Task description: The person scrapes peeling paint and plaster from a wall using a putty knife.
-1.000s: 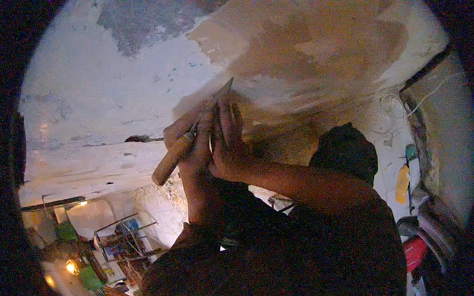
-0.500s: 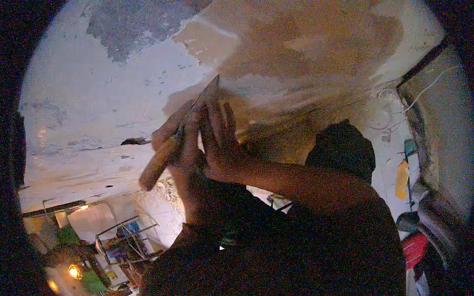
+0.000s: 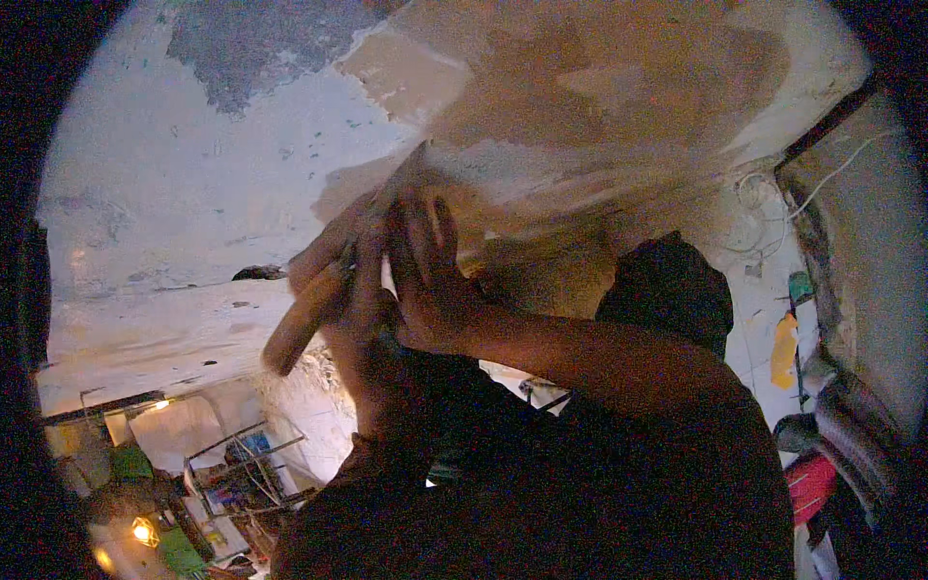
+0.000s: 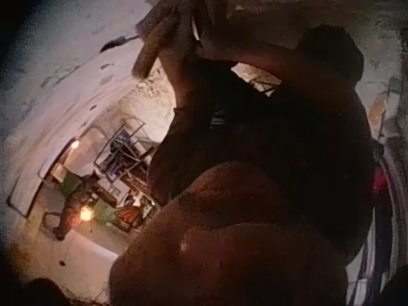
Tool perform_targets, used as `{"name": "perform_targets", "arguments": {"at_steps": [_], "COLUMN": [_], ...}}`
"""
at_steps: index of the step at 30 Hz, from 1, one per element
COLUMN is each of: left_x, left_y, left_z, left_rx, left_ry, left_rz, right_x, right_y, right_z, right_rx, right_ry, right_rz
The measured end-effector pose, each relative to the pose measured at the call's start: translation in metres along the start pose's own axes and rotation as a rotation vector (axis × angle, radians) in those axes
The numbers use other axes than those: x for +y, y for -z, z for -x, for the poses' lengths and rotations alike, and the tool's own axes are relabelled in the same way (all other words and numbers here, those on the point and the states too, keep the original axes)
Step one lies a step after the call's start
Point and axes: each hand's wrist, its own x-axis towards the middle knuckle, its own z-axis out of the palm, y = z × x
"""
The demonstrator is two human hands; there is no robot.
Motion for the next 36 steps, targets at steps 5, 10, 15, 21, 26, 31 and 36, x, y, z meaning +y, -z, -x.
{"name": "perform_targets", "arguments": {"at_steps": [5,10,15,21,26,31,36], "left_x": [0.002,0.004,0.002,0.006,0.003,-0.011,-0.023], "left_y": [0.001,-0.004,-0.007,-0.004,-0.010,-0.013,0.013], "left_z": [0.002,-0.002,-0.004,-0.006,-0.012,-0.004,0.047], "left_rx": [-0.007,-0.013,-0.014,-0.044,-0.067,-0.077,0.120], "left_ry": [0.009,-0.008,0.021,0.013,-0.018,-0.069,0.108], "left_rz": [-0.023,-0.015,0.002,-0.024,0.004,0.004,-0.116], "right_x": [-0.002,-0.008,-0.002,-0.008,-0.004,0.012,0.009], "right_y": [0.000,0.004,0.002,-0.003,0.008,0.002,0.016], "right_z": [0.000,-0.001,-0.002,-0.010,0.002,0.016,0.009], "right_rx": [-0.040,-0.138,-0.107,-0.421,-0.266,-0.272,-0.029], "right_ry": [0.062,0.010,-0.024,-0.032,0.150,-0.071,0.248], "right_rz": [0.155,0.294,0.025,0.289,0.627,0.068,0.042]}}
